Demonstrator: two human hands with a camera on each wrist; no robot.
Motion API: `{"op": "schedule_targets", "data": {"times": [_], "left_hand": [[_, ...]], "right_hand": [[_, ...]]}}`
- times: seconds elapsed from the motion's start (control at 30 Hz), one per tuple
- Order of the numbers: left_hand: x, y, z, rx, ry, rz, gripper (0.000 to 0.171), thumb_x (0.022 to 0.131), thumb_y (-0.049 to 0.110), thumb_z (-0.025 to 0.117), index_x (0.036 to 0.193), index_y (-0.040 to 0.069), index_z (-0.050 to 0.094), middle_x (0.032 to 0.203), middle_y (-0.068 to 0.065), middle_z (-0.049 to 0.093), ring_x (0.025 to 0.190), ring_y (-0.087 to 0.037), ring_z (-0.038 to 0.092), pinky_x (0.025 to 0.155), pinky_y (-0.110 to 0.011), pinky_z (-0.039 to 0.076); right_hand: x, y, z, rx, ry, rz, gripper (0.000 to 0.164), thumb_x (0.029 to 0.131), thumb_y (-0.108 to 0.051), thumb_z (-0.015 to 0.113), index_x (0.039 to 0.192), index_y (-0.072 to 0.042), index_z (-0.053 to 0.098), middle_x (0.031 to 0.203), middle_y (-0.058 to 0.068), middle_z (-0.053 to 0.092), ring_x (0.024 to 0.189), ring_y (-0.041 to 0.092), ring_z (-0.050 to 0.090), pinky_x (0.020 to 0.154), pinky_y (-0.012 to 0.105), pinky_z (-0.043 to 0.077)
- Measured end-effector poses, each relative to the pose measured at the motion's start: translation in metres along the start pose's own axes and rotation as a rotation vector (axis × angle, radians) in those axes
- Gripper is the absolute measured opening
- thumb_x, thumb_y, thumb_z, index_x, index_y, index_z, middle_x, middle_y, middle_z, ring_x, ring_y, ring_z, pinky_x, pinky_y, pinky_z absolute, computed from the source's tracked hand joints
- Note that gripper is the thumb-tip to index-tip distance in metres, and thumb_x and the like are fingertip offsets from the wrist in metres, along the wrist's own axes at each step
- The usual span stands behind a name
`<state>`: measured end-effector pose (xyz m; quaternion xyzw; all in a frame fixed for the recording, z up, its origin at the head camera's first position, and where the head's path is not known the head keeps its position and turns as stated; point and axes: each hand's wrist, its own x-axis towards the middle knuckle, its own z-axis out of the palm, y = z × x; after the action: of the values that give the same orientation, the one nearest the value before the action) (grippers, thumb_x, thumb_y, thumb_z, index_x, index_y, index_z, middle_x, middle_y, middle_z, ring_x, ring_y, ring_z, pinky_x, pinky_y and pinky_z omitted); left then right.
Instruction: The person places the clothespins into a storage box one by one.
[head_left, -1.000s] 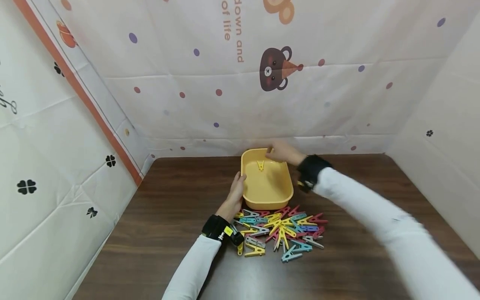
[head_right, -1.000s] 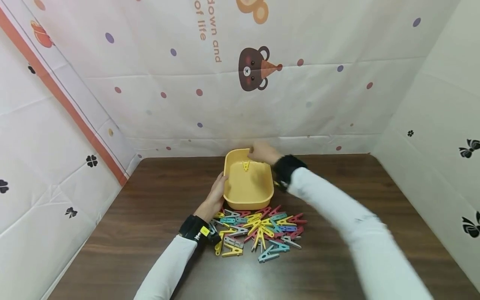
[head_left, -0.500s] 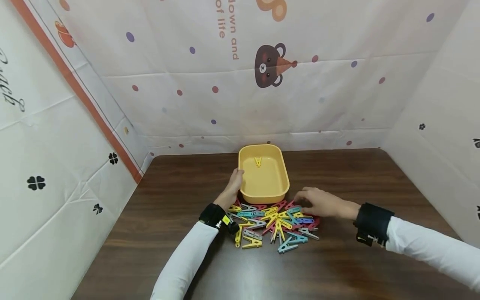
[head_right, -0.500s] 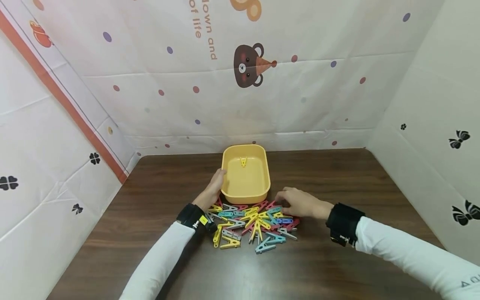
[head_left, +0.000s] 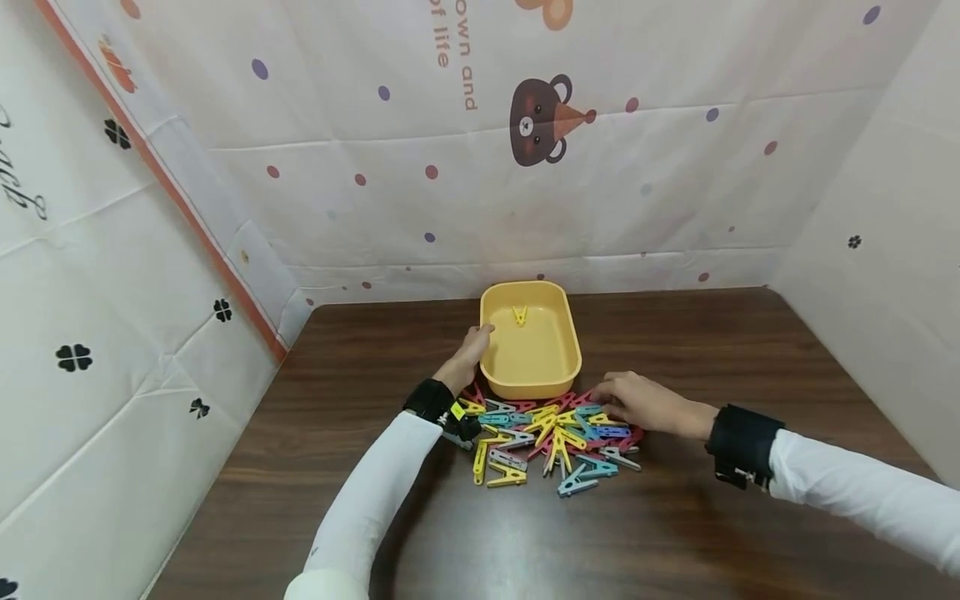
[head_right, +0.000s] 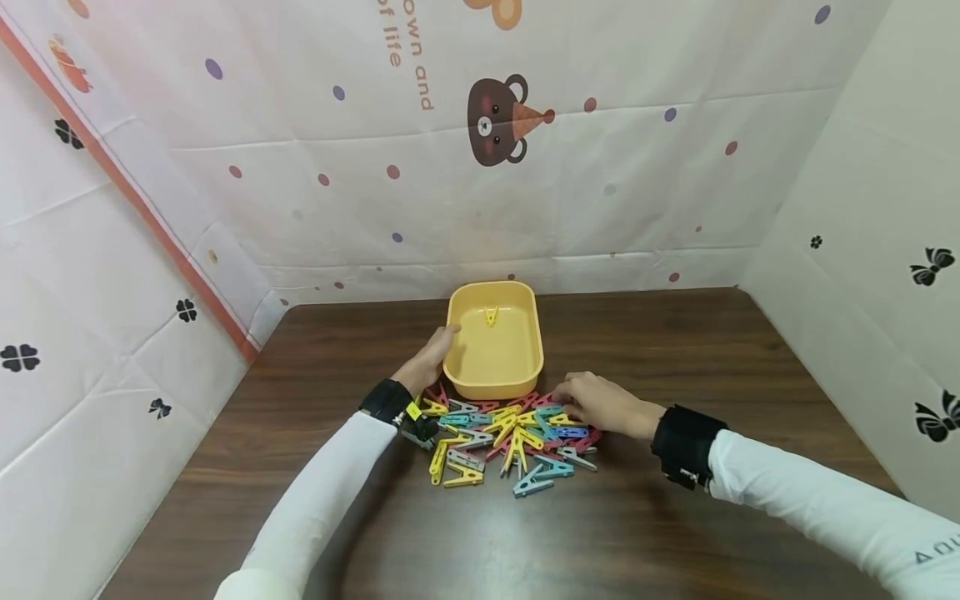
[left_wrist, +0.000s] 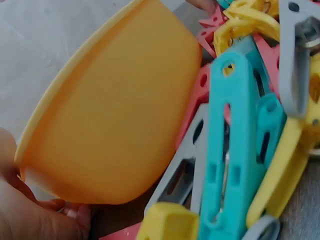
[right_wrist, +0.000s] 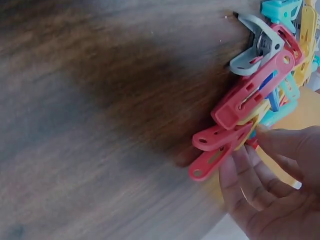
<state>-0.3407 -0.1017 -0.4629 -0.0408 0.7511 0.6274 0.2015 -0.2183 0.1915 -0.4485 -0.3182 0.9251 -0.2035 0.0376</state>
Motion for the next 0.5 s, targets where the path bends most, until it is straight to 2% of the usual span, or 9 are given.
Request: {"op": "schedule_targets", "data": {"times": [0.13,0.2,0.3,0.37,0.5], "left_hand": [[0.000,-0.002,-0.002,0.032,0.013,-0.011,0.064,0.108,0.040,0.038,0.160,0.007,0.018,0.161,-0.018,0.028,0.141,-0.032,0.042,0.115,-0.046,0.039],[0.000,-0.003,-0.002,0.035,0.025,-0.014,0.062,0.108,0.040,0.038,0.158,0.007,0.022,0.156,-0.018,0.033,0.132,-0.030,0.048,0.109,-0.044,0.043],[0.001,-0.003,-0.001,0.030,0.031,-0.011,0.059,0.108,0.039,0.038,0.156,0.007,0.025,0.152,-0.018,0.036,0.125,-0.028,0.051,0.104,-0.041,0.045],[0.002,-0.001,0.001,0.027,0.026,-0.007,0.059,0.108,0.039,0.038,0.156,0.007,0.025,0.153,-0.018,0.035,0.126,-0.028,0.050,0.104,-0.041,0.045],[0.005,0.003,0.003,0.025,0.015,0.002,0.060,0.108,0.039,0.038,0.157,0.007,0.024,0.157,-0.018,0.031,0.132,-0.030,0.047,0.109,-0.043,0.043]], "right_hand": [[0.004,-0.001,-0.001,-0.078,-0.015,0.004,0.011,0.092,0.001,0.071,0.100,-0.004,0.076,0.092,0.005,0.067,0.082,0.012,0.065,0.072,0.031,0.058],[0.006,-0.001,-0.001,-0.086,-0.025,-0.003,0.014,0.091,0.002,0.071,0.103,-0.004,0.075,0.095,0.006,0.068,0.085,0.015,0.066,0.074,0.033,0.059],[0.009,-0.001,-0.001,-0.042,-0.039,-0.034,0.022,0.091,0.004,0.070,0.112,-0.002,0.073,0.103,0.009,0.070,0.094,0.021,0.069,0.081,0.037,0.060],[0.011,0.001,-0.002,-0.034,-0.046,-0.059,0.022,0.091,0.004,0.070,0.112,-0.003,0.073,0.103,0.008,0.070,0.095,0.021,0.070,0.082,0.038,0.060],[0.013,0.007,-0.006,-0.094,-0.024,-0.090,0.012,0.091,-0.001,0.073,0.100,-0.009,0.076,0.094,0.002,0.071,0.085,0.013,0.068,0.075,0.034,0.060]]}}
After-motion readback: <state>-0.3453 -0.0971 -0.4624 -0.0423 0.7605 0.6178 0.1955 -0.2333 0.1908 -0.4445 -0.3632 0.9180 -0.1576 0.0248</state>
